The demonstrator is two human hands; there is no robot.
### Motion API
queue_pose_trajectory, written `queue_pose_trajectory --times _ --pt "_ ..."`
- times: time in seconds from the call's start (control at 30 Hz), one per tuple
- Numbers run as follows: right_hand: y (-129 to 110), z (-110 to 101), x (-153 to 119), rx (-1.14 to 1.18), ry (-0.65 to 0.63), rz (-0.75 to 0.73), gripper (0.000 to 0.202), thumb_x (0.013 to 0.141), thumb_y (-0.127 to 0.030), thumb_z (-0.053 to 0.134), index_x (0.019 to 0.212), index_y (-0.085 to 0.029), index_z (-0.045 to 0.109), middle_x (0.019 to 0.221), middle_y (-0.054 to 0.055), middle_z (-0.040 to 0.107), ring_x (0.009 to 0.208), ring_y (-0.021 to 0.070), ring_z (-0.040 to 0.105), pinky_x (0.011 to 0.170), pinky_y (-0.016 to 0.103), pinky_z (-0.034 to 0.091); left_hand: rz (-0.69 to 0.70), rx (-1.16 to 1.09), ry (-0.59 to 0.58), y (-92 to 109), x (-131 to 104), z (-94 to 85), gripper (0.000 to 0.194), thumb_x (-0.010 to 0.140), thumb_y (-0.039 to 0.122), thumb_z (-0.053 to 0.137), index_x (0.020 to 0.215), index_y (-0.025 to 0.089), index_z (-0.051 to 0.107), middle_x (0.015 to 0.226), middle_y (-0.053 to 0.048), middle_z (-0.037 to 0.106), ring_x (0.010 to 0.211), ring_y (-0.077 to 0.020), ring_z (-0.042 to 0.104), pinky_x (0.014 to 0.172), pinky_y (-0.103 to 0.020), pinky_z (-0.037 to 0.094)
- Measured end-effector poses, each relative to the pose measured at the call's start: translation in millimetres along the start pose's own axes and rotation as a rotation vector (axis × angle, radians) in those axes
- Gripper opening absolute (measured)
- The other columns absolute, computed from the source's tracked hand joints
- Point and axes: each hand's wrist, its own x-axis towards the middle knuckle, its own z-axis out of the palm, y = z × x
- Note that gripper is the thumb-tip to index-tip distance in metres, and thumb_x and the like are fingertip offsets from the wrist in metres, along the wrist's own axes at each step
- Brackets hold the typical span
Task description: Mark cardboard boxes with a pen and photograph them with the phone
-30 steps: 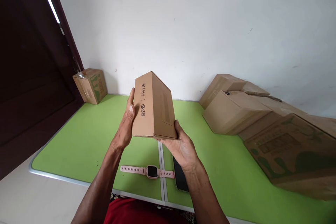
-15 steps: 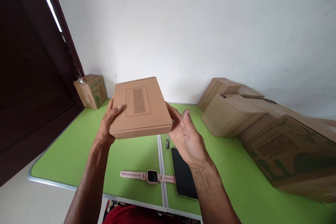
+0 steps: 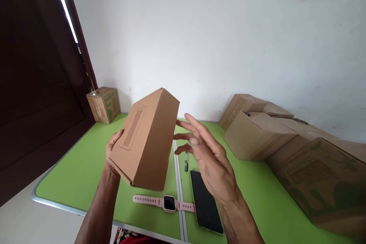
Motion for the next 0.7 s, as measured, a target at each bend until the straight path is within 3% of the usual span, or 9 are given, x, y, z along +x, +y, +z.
queue_pose_trajectory --times 0.1,0.17,0.23,0.3,0.37,0.43,0.53,0.6,0.7 --pt "-7.9 0.5 1.0 -0.593 0.091 -0.322 0.087 0.107 -0.016 0.059 0.175 -0.053 0.019 0.182 0.004 0.031 0.15 0.0381 0.055 0.101 0.057 0.068 -0.078 0.015 -0.012 -1.7 -10.0 -3.5 0.029 0.072 0.037 0.092 0.088 0.015 0.082 0.076 -0.005 0.083 0.06 -0.0249 0.077 0.058 -0.034 0.064" --pt "-13.8 1.8 4.4 -0.906 0.046 -0.498 0.103 0.1 0.001 0.054 0.176 -0.052 0.009 0.186 0.002 0.016 0.162 0.0426 0.039 0.11 0.064 0.063 -0.141 0.05 -0.023 -0.9 -12.1 -4.1 0.029 0.072 0.036 0.091 0.09 0.014 0.083 0.075 -0.005 0.083 0.058 -0.0238 0.076 0.058 -0.033 0.062" --pt "-16.7 2.1 10.5 -1.07 -0.062 -0.594 0.11 0.092 0.013 0.045 0.176 -0.049 0.014 0.185 0.003 0.023 0.166 0.0407 0.032 0.116 0.066 0.057 -0.222 0.1 -0.025 1.3 -10.3 -1.5 0.031 0.072 0.034 0.091 0.093 0.013 0.083 0.077 -0.007 0.083 0.06 -0.0245 0.076 0.063 -0.035 0.064" --pt "-14.3 -0.4 19.1 -1.109 -0.153 -0.644 0.108 0.087 0.018 0.042 0.175 -0.044 0.025 0.178 0.006 0.041 0.165 0.0377 0.034 0.121 0.066 0.053 -0.186 0.128 -0.013 3.7 -6.3 5.3 0.036 0.072 0.037 0.093 0.097 0.013 0.083 0.08 -0.007 0.083 0.069 -0.0271 0.079 0.07 -0.037 0.066" --pt "-7.3 -6.3 29.0 -1.04 -0.185 -0.645 0.095 0.09 0.011 0.052 0.17 -0.037 0.035 0.167 0.01 0.054 0.16 0.0377 0.042 0.122 0.067 0.051 -0.087 0.154 -0.05 5.4 -2.4 15.0 0.052 0.076 0.054 0.091 0.112 0.017 0.083 0.094 -0.009 0.085 0.087 -0.0327 0.082 0.08 -0.041 0.067" --pt "0.9 -14.2 37.7 -0.903 -0.154 -0.572 0.079 0.094 -0.006 0.069 0.163 -0.035 0.043 0.158 0.012 0.062 0.151 0.0382 0.052 0.117 0.065 0.056 0.026 0.209 -0.165 6.6 -0.4 24.6 0.079 0.078 0.074 0.084 0.139 0.024 0.076 0.12 -0.01 0.084 0.11 -0.0375 0.08 0.091 -0.047 0.067" --pt "9.0 -25.9 44.4 -0.644 -0.073 -0.352 0.055 0.098 -0.036 0.073 0.151 -0.034 0.056 0.147 0.011 0.069 0.137 0.0366 0.064 0.104 0.058 0.064 0.254 0.357 -0.352 8.0 -1.2 33.8 0.103 0.074 0.078 0.087 0.163 0.035 0.056 0.155 -0.009 0.069 0.134 -0.0408 0.07 0.105 -0.052 0.063" --pt "12.4 -32.1 43.9 -0.48 -0.048 -0.193 0.048 0.101 -0.049 0.066 0.147 -0.035 0.062 0.149 0.01 0.068 0.135 0.0366 0.066 0.101 0.056 0.065 0.367 0.462 -0.418 8.4 -2.0 36.9 0.103 0.076 0.075 0.087 0.165 0.037 0.053 0.169 -0.007 0.056 0.151 -0.0436 0.056 0.115 -0.054 0.058" --pt "20.0 -39.6 38.2 -0.285 -0.011 -0.029 0.056 0.097 -0.061 0.069 0.148 -0.037 0.066 0.161 0.007 0.062 0.133 0.037 0.068 0.102 0.054 0.064 0.47 0.558 -0.48 6.1 0.3 41.2 0.083 0.091 0.075 0.073 0.164 0.041 0.053 0.178 0.0 0.043 0.169 -0.04 0.029 0.128 -0.057 0.044"
